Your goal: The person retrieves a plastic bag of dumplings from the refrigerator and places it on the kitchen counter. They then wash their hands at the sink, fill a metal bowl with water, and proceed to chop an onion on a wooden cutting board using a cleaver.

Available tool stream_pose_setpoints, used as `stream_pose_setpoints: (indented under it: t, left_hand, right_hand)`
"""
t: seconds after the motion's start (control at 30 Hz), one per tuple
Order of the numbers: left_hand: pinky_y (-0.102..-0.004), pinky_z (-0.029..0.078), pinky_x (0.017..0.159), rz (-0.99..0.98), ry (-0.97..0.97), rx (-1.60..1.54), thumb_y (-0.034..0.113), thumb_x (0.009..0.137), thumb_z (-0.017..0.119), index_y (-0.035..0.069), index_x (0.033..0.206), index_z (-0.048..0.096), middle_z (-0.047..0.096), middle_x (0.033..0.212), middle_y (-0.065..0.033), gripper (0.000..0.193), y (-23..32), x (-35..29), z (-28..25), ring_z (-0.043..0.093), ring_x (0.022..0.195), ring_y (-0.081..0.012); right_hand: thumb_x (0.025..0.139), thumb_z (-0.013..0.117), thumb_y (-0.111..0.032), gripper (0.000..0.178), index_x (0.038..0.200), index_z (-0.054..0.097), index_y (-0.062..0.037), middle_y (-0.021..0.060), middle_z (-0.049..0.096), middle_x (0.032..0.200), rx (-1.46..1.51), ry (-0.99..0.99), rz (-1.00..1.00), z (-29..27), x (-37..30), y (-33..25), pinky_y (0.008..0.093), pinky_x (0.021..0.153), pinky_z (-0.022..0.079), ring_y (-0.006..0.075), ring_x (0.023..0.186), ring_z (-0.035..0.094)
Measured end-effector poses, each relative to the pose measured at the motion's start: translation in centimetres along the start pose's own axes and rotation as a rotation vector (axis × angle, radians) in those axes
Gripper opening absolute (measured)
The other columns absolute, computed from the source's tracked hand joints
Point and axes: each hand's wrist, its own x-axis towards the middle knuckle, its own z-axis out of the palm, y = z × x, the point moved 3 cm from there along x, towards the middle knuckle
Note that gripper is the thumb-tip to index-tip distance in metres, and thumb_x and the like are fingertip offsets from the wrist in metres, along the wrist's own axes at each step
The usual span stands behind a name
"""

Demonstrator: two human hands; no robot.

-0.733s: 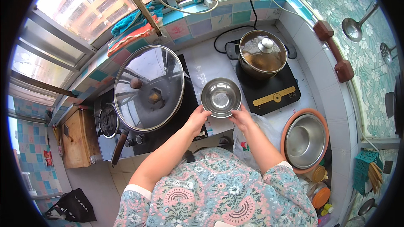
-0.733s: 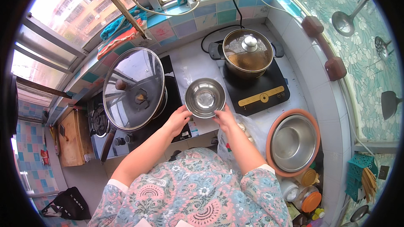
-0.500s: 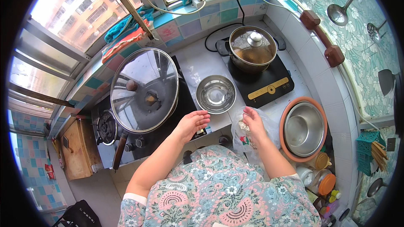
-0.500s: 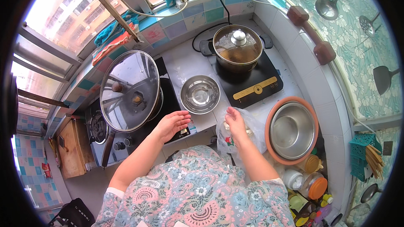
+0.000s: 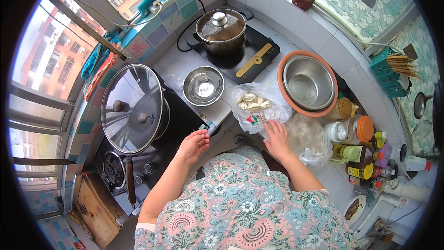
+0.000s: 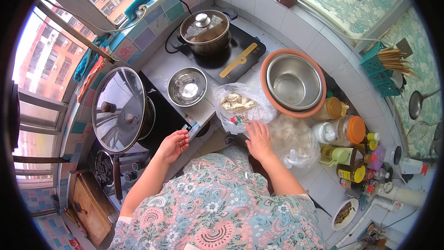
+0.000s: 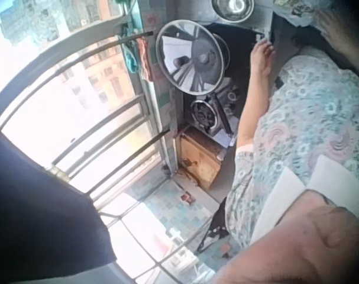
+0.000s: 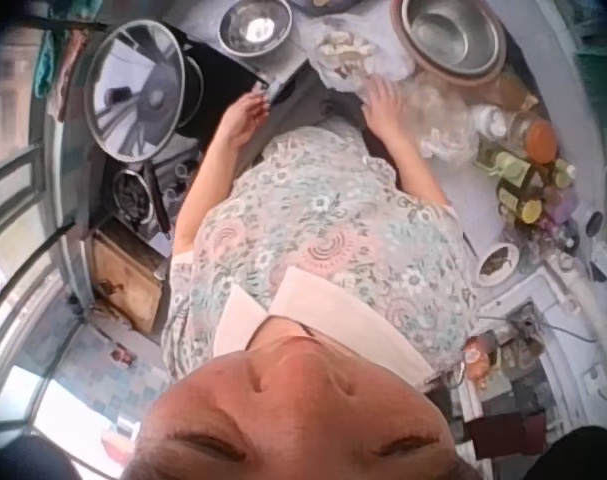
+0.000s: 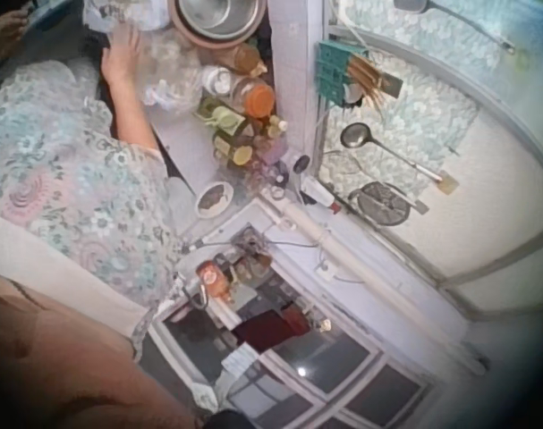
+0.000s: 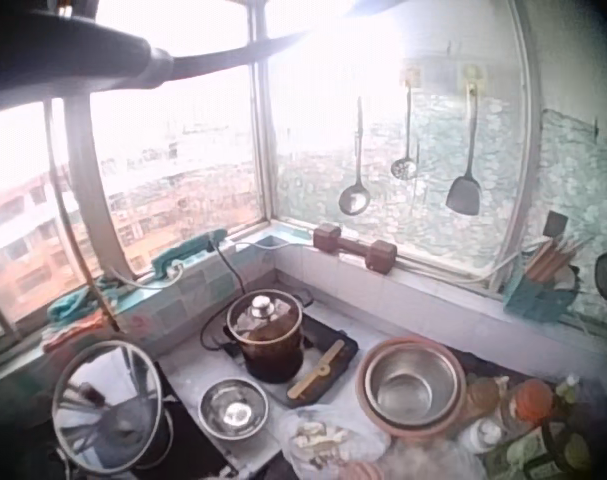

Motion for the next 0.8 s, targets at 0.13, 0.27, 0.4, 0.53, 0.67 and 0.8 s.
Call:
stream_pose_setpoints:
  t: [0.13, 0.27, 0.4, 0.53, 0.67, 0.8]
  left_hand:
    - [-0.0261, 0.051, 0.070, -0.033, -0.051, 0.064, 0.007, 0.090, 0.050, 0.005, 0.107, 0.054, 0.060, 0.090, -0.0024, 0.018, -1.5, -1.1, 0.3, 0.058, 0.078, -0.0122]
    - [-0.0262, 0.051, 0.070, -0.097, -0.123, 0.111, 0.007, 0.090, 0.049, 0.005, 0.109, 0.053, 0.059, 0.090, -0.0026, 0.019, -5.1, -1.2, 0.6, 0.058, 0.079, -0.0126]
    - [-0.0263, 0.051, 0.070, -0.192, -0.218, 0.106, 0.007, 0.090, 0.048, 0.006, 0.109, 0.052, 0.058, 0.090, -0.0025, 0.019, -8.2, -0.6, 1.9, 0.058, 0.078, -0.0127]
    - [-0.0260, 0.051, 0.070, -0.208, -0.225, 0.171, 0.007, 0.090, 0.049, 0.006, 0.108, 0.053, 0.059, 0.090, -0.0026, 0.019, -9.6, -0.7, 3.8, 0.058, 0.078, -0.0127]
    - [-0.0261, 0.050, 0.070, -0.205, -0.196, 0.215, 0.005, 0.089, 0.050, 0.005, 0.107, 0.054, 0.059, 0.091, -0.0036, 0.018, -9.8, 0.2, 6.0, 0.058, 0.078, -0.0131]
    - [-0.0280, 0.051, 0.072, -0.189, -0.179, 0.313, 0.005, 0.089, 0.049, 0.007, 0.108, 0.053, 0.059, 0.091, -0.0032, 0.019, -11.0, 3.1, 8.3, 0.058, 0.079, -0.0138]
  right_hand:
    - [0.073, 0.067, -0.014, 0.060, 0.129, 0.045, -0.0085, 0.0128, 0.040, 0.133, -0.018, 0.084, 0.106, -0.3, -4.6, -0.9, 0.0468, 0.107, 0.025, 0.0314, 0.127, 0.034]
    - [0.072, 0.068, -0.013, 0.062, 0.129, 0.045, -0.0087, 0.0135, 0.042, 0.132, 0.028, 0.039, 0.242, -0.9, -11.1, -0.6, 0.0460, 0.106, 0.027, 0.0322, 0.126, 0.034]
    - [0.071, 0.070, -0.012, 0.071, 0.135, 0.038, -0.0107, 0.0159, 0.034, 0.138, -0.064, 0.093, 0.390, -2.6, -16.0, 0.1, 0.0457, 0.106, 0.027, 0.0339, 0.128, 0.031]
    - [0.068, 0.075, -0.016, 0.086, 0.141, 0.029, -0.0148, 0.0181, 0.023, 0.144, -0.224, 0.134, 0.517, -4.3, -18.3, 3.4, 0.0464, 0.108, 0.023, 0.0365, 0.133, 0.023]
    - [0.068, 0.073, -0.013, 0.087, 0.143, 0.028, -0.0200, 0.0148, 0.036, 0.137, -0.285, 0.061, 0.449, -4.9, -16.7, 7.2, 0.0479, 0.110, 0.020, 0.0313, 0.129, 0.033]
    - [0.074, 0.059, -0.006, 0.055, 0.127, 0.051, -0.0162, 0.0080, 0.055, 0.096, -0.350, 0.087, 0.312, -1.7, -17.7, 12.3, 0.0456, 0.107, 0.027, 0.0252, 0.100, 0.052]
